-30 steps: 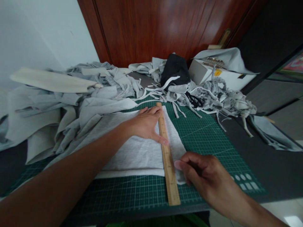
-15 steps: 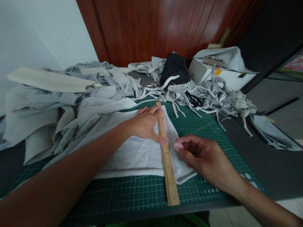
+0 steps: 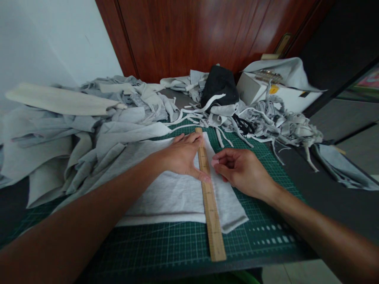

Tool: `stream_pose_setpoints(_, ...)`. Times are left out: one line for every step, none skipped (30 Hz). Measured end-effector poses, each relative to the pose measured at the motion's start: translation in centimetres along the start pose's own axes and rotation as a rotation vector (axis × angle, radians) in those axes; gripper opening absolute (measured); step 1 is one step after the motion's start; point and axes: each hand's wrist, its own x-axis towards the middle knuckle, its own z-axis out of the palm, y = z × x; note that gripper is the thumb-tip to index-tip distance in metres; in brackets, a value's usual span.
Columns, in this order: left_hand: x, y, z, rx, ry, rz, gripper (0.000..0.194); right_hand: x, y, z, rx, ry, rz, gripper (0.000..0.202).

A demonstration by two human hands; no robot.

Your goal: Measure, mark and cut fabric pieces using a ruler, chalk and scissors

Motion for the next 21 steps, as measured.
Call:
stream_pose_setpoints(0.0, 0.1, -0.1, 0.001, 0.0, -0.003, 0.142, 0.5, 0.1, -0.1, -0.01, 0.0, -0.01, 0.015)
stream_pose_setpoints(0.0, 0.1, -0.1, 0.003, 0.001, -0.006, 0.142, 1.0, 0.1, -0.1, -0.025, 0.0, -0.019, 0.015)
stream_pose_setpoints(0.0, 0.2, -0.2, 0.004, 0.003, -0.005, 0.142, 1.5, 0.2, -0.2, -0.043, 0.003, -0.026, 0.014)
stream_pose_setpoints(0.0, 0.3, -0.2, 0.006, 0.004, -0.003, 0.142, 1.9, 0.2, -0.2, -0.064, 0.007, -0.03, 0.013)
stream_pose_setpoints(0.0, 0.3, -0.2, 0.007, 0.005, 0.0, 0.141, 2.2, 0.2, -0.2, -0.085, 0.009, -0.033, 0.012)
stream_pose_setpoints(-0.1, 0.4, -0.3, 0.009, 0.005, 0.002, 0.14, 2.5, 0.2, -0.1, -0.106, 0.012, -0.037, 0.011)
stream_pose_setpoints(-0.1, 0.4, -0.3, 0.01, 0.005, 0.002, 0.14, 2.8, 0.2, 0.0, -0.125, 0.013, -0.042, 0.01)
stream_pose_setpoints(-0.1, 0.4, -0.3, 0.01, 0.006, 0.0, 0.14, 3.0, 0.2, 0.1, -0.142, 0.015, -0.05, 0.01)
stream_pose_setpoints(-0.1, 0.4, -0.3, 0.011, 0.006, -0.002, 0.139, 3.1, 0.1, 0.2, -0.159, 0.015, -0.059, 0.009)
stream_pose_setpoints(-0.1, 0.4, -0.2, 0.013, 0.007, -0.002, 0.138, 3.2, 0.1, 0.3, -0.177, 0.015, -0.069, 0.008)
stream_pose_setpoints(-0.1, 0.4, -0.2, 0.014, 0.009, -0.003, 0.137, 3.3, 0.0, 0.4, -0.194, 0.016, -0.077, 0.008)
stream_pose_setpoints(0.0, 0.3, -0.2, 0.015, 0.012, -0.004, 0.136, 3.4, -0.1, 0.5, -0.211, 0.019, -0.083, 0.007)
stream_pose_setpoints(0.0, 0.3, -0.1, 0.016, 0.014, -0.007, 0.136, 3.5, -0.2, 0.6, -0.228, 0.023, -0.086, 0.008)
stream_pose_setpoints(0.0, 0.3, -0.1, 0.015, 0.016, -0.01, 0.137, 3.6, -0.3, 0.7, -0.248, 0.029, -0.088, 0.008)
stream_pose_setpoints(0.0, 0.3, -0.1, 0.013, 0.017, -0.012, 0.139, 3.6, -0.5, 0.7, -0.269, 0.035, -0.088, 0.008)
stream_pose_setpoints(0.0, 0.3, -0.1, 0.012, 0.019, -0.013, 0.141, 3.7, -0.6, 0.7, -0.292, 0.043, -0.086, 0.008)
stream_pose_setpoints(0.0, 0.2, -0.1, 0.011, 0.019, -0.012, 0.142, 3.6, -0.8, 0.7, -0.317, 0.047, -0.083, 0.008)
stream_pose_setpoints(0.0, 0.2, -0.1, 0.011, 0.02, -0.011, 0.143, 3.6, -0.9, 0.7, -0.341, 0.05, -0.08, 0.008)
stream_pose_setpoints(0.0, 0.2, -0.1, 0.01, 0.021, -0.012, 0.144, 3.5, -1.1, 0.7, -0.36, 0.05, -0.074, 0.008)
stream_pose_setpoints(0.0, 0.2, -0.1, 0.009, 0.022, -0.013, 0.144, 3.3, -1.3, 0.7, -0.372, 0.046, -0.067, 0.008)
stream_pose_setpoints(0.0, 0.2, -0.1, 0.009, 0.022, -0.015, 0.145, 3.1, -1.5, 0.7, -0.376, 0.036, -0.056, 0.008)
